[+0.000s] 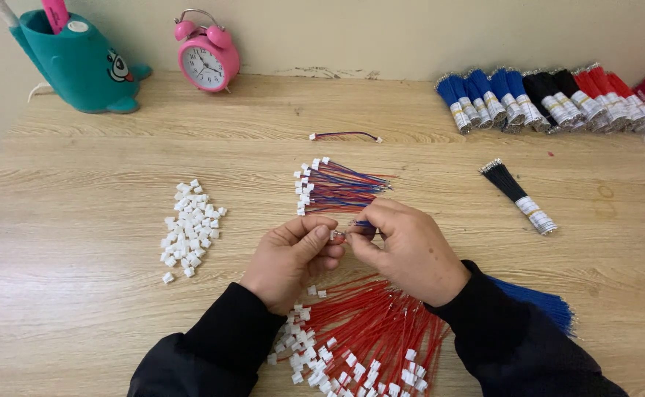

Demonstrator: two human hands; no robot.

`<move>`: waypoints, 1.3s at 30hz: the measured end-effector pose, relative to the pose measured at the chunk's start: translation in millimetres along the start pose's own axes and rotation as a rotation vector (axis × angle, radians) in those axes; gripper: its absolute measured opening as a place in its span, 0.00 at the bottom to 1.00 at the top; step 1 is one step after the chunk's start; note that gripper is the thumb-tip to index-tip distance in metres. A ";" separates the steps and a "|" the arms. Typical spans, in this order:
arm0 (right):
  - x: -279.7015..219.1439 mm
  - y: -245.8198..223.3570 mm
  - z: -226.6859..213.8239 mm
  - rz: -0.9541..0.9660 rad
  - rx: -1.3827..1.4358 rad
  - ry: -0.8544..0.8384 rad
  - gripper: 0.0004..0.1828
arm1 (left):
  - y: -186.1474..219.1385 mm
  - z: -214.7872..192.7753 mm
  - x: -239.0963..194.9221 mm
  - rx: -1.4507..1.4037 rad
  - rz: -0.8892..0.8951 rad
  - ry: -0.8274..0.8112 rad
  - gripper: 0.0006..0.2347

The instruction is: Assembling small electronic wire harnesses by manually inserting wires into plastic connectors

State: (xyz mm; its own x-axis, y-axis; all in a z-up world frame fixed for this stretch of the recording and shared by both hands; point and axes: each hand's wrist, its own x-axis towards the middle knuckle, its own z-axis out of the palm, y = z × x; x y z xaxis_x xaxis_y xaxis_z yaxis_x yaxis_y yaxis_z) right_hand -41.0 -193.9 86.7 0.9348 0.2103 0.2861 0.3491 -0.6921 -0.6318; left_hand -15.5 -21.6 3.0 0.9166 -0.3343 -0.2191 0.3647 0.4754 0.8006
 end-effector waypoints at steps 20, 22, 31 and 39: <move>-1.0 -6.9 -3.3 -0.153 -0.184 -0.001 0.04 | -1.6 0.9 1.3 0.056 0.014 0.048 0.10; -1.2 -8.5 -1.8 -0.166 -0.221 0.007 0.04 | -0.6 3.0 0.6 0.099 0.033 0.054 0.09; -1.7 0.7 7.0 -0.145 -0.183 -0.021 0.04 | 0.0 7.1 2.4 0.166 0.033 0.075 0.09; 0.1 -18.7 -14.8 -0.196 -0.166 0.069 0.08 | 18.7 -6.2 15.2 0.405 0.155 0.229 0.08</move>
State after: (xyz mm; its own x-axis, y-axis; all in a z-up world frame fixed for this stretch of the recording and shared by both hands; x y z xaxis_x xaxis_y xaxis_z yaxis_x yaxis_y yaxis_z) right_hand -48.4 -191.2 109.2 0.8416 0.3084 0.4433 0.5026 -0.7477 -0.4340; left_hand 6.2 -12.7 11.2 0.9841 -0.0758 -0.1605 0.1697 0.1358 0.9761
